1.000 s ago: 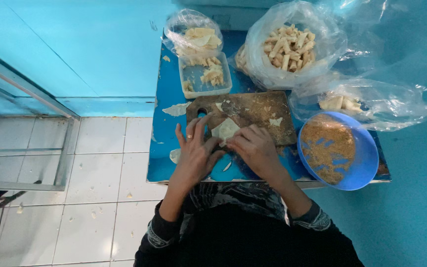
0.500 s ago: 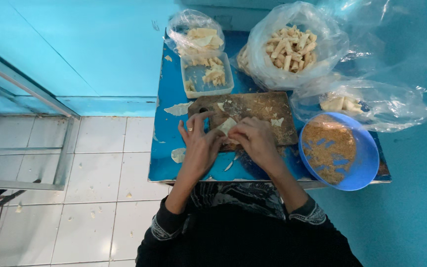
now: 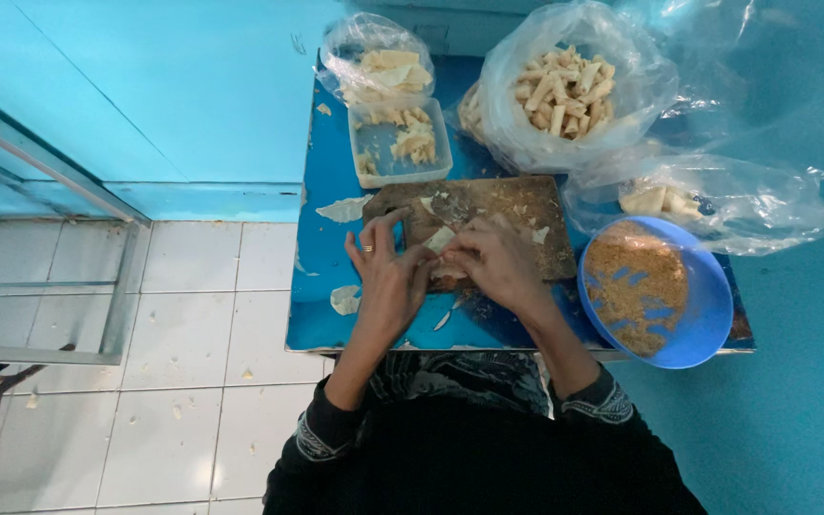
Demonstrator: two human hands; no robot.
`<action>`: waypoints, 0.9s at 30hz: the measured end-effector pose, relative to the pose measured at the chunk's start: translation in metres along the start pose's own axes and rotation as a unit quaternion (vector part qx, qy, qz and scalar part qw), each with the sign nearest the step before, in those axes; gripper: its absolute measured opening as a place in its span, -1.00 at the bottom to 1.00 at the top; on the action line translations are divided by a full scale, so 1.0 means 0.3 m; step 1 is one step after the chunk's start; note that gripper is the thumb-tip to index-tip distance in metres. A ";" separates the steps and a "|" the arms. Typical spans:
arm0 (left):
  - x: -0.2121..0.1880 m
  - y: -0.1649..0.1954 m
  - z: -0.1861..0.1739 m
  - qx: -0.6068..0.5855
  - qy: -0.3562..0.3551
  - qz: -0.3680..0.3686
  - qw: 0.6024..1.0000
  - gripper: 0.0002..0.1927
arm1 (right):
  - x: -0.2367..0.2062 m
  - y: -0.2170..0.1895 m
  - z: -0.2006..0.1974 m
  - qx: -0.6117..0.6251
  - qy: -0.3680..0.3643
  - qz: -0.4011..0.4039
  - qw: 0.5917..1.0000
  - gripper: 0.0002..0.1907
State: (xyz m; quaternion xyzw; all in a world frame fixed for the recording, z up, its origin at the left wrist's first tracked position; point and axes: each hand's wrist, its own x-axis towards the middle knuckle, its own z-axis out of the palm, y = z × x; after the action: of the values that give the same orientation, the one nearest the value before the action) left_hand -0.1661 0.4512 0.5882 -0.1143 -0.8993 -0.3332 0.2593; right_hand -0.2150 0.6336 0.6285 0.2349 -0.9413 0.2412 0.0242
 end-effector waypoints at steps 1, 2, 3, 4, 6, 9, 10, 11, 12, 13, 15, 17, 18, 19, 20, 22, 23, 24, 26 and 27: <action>-0.001 -0.002 0.005 0.008 -0.004 0.001 1.000 -0.92 | -0.005 -0.005 -0.002 -0.001 0.015 -0.014 1.000 -0.85; -0.001 -0.001 0.009 0.017 -0.007 0.002 1.000 -0.92 | -0.022 -0.013 -0.003 -0.001 0.029 -0.029 0.999 -0.86; -0.002 -0.002 0.012 0.025 -0.011 0.003 1.000 -0.93 | -0.041 -0.023 -0.002 -0.002 0.044 -0.042 0.998 -0.87; -0.003 -0.002 0.013 0.028 -0.012 -0.001 1.000 -0.92 | -0.060 -0.033 0.001 -0.012 0.075 -0.067 0.995 -0.80; -0.004 0.003 0.016 0.033 -0.014 -0.010 0.999 -0.89 | -0.091 -0.046 0.003 -0.033 0.135 -0.116 0.984 -0.64; -0.019 0.015 0.010 0.019 0.008 -0.009 1.000 -0.85 | -0.106 -0.057 0.020 -0.132 0.180 -0.147 0.964 -0.87; -0.022 0.019 0.008 0.015 0.020 0.007 1.000 -0.87 | -0.103 -0.057 0.023 -0.133 0.184 -0.139 0.964 -0.88; -0.024 0.023 0.006 0.012 0.033 0.022 0.999 -0.89 | -0.097 -0.056 0.025 -0.134 0.190 -0.132 0.964 -0.89; -0.027 0.026 0.004 0.009 0.046 0.037 0.998 -0.90 | -0.092 -0.055 0.025 -0.135 0.194 -0.125 0.964 -0.90; -0.029 0.029 0.005 0.029 0.046 0.038 0.998 -0.92 | -0.091 -0.054 0.022 -0.125 0.187 -0.116 0.968 -0.89; -0.029 0.032 0.011 0.068 0.050 0.037 0.996 -0.95 | -0.092 -0.051 0.012 -0.105 0.173 -0.100 0.974 -0.87; -0.033 0.030 0.018 0.092 0.050 0.047 0.993 -0.93 | -0.100 -0.052 0.007 -0.029 0.174 -0.101 0.979 -0.76; -0.033 0.027 0.022 0.104 0.051 0.053 0.992 -0.91 | -0.101 -0.050 0.007 0.009 0.175 -0.101 0.979 -0.70; -0.036 0.024 0.025 0.100 0.048 0.047 0.993 -0.91 | -0.101 -0.050 0.012 -0.005 0.153 -0.081 0.985 -0.76; -0.043 0.022 0.027 0.095 0.043 0.041 0.994 -0.90 | -0.101 -0.050 0.023 -0.019 0.131 -0.060 0.989 -0.82; -0.064 0.023 0.027 0.097 0.032 0.028 0.994 -0.79 | -0.097 -0.049 0.054 -0.055 0.124 -0.051 0.989 -0.87; -0.070 0.023 0.026 0.105 0.030 0.022 0.994 -0.71 | -0.083 -0.044 0.071 -0.078 0.141 -0.066 0.985 -0.85; -0.074 0.023 0.025 0.112 0.028 0.015 0.993 -0.62 | -0.068 -0.038 0.084 -0.102 0.157 -0.083 0.979 -0.84; -0.091 0.022 0.013 0.085 0.047 0.006 0.995 -0.61 | -0.046 -0.034 0.114 -0.146 0.150 -0.085 0.974 -0.82; -0.099 0.022 0.003 0.072 0.057 0.002 0.996 -0.59 | -0.034 -0.036 0.125 -0.167 0.146 -0.087 0.971 -0.81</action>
State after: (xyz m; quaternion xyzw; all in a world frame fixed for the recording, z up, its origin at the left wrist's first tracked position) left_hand -0.1390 0.4558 0.5749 -0.0778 -0.9044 -0.2735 0.3183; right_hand -0.1985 0.6121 0.5987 0.2705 -0.9306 0.1090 0.2210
